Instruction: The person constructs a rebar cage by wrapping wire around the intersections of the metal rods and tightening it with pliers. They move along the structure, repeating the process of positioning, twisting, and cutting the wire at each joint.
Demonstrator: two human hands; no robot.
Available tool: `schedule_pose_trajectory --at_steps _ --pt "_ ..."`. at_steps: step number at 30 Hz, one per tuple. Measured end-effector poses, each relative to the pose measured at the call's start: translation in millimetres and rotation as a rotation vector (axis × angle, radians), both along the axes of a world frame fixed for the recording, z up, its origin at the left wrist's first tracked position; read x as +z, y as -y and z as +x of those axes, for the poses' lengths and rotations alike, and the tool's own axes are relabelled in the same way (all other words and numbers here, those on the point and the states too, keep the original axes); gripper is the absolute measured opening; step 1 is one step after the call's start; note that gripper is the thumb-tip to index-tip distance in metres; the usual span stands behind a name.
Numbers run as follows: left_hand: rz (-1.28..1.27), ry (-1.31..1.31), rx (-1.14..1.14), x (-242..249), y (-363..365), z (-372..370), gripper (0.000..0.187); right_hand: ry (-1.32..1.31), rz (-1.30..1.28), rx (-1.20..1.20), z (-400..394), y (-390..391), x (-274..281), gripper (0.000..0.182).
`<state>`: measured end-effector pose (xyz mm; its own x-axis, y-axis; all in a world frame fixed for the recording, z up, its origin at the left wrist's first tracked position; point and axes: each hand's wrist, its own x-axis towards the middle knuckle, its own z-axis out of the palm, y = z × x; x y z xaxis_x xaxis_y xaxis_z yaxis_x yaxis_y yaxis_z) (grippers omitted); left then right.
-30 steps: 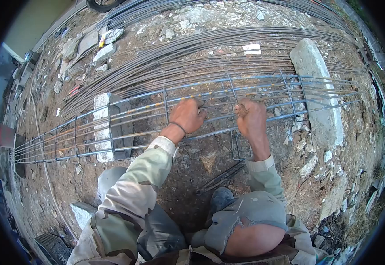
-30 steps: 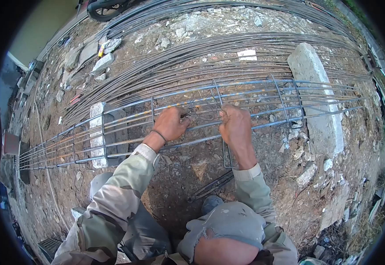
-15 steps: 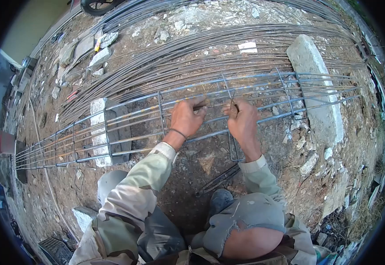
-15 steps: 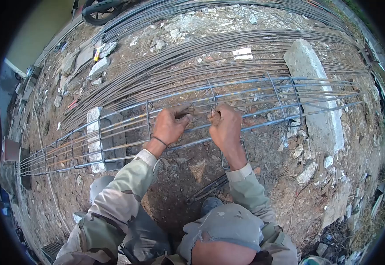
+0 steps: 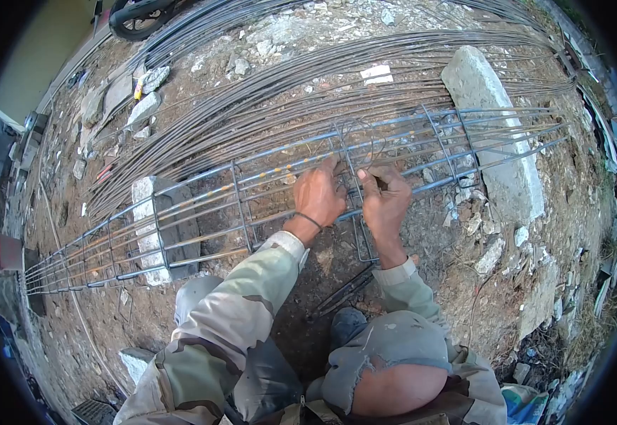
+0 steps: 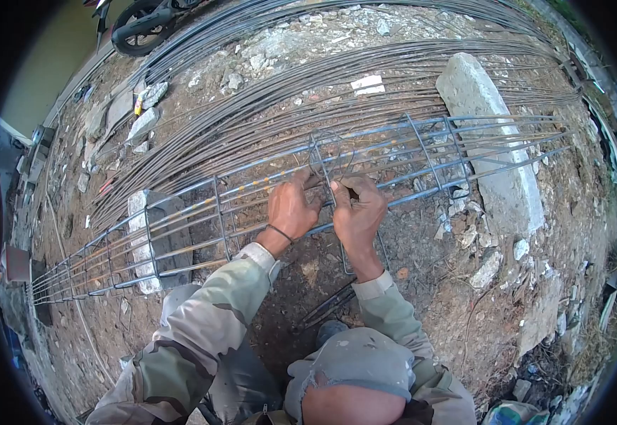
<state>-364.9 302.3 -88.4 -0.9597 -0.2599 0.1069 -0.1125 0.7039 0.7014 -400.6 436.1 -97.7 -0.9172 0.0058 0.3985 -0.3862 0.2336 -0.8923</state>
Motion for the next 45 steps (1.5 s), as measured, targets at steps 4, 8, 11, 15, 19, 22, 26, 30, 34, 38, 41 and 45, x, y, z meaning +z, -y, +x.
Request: schedule_pose_trajectory --at_steps 4,8,11,15,19,22,26,30,34,38,41,45 --pt "0.123 -0.058 0.072 -1.0 -8.8 -3.8 0.048 0.109 -0.149 0.128 -4.7 -13.0 -8.4 0.01" --pt "0.144 -0.046 0.071 -6.3 -6.7 -5.9 0.047 0.279 -0.382 0.316 -27.0 -24.6 0.9 0.029" --pt "0.119 -0.08 0.06 -9.1 -7.0 -5.1 0.045 0.52 -0.44 0.681 -48.0 -43.7 45.6 0.044" --pt "0.094 -0.08 0.066 -6.3 -8.0 -3.1 0.045 0.451 -0.098 1.056 -73.5 -62.3 77.8 0.04" --pt "0.082 -0.109 0.022 -13.2 -2.3 -3.4 0.046 0.49 0.138 0.916 -67.4 -63.3 106.9 0.029" --pt "0.025 -0.116 0.001 -17.5 1.6 -3.9 0.047 0.116 -0.265 0.74 -36.4 -54.7 86.5 0.016" --pt "0.11 -0.121 -0.031 -9.2 3.2 -0.9 0.046 -0.103 -0.206 0.705 50.2 -69.2 32.5 0.023" --pt "0.094 -0.112 -0.069 1.4 3.3 3.1 0.044 -0.236 0.323 0.744 104.9 -82.7 -1.2 0.036" --pt "0.115 -0.103 -0.039 -4.0 5.0 -2.8 0.049 -0.358 0.582 0.568 77.3 -100.6 38.0 0.041" --pt "0.177 0.018 -0.02 -1.7 7.4 -8.3 0.052 -0.075 0.364 0.282 -2.6 -89.9 51.1 0.028" --pt "0.19 0.026 -0.019 -0.2 8.3 -11.6 0.053 0.074 0.507 0.456 -49.5 -48.9 46.4 0.016" --pt "0.178 0.048 -0.035 -0.2 11.1 -12.3 0.052 -0.248 0.539 0.504 -58.9 -16.2 19.5 0.009"
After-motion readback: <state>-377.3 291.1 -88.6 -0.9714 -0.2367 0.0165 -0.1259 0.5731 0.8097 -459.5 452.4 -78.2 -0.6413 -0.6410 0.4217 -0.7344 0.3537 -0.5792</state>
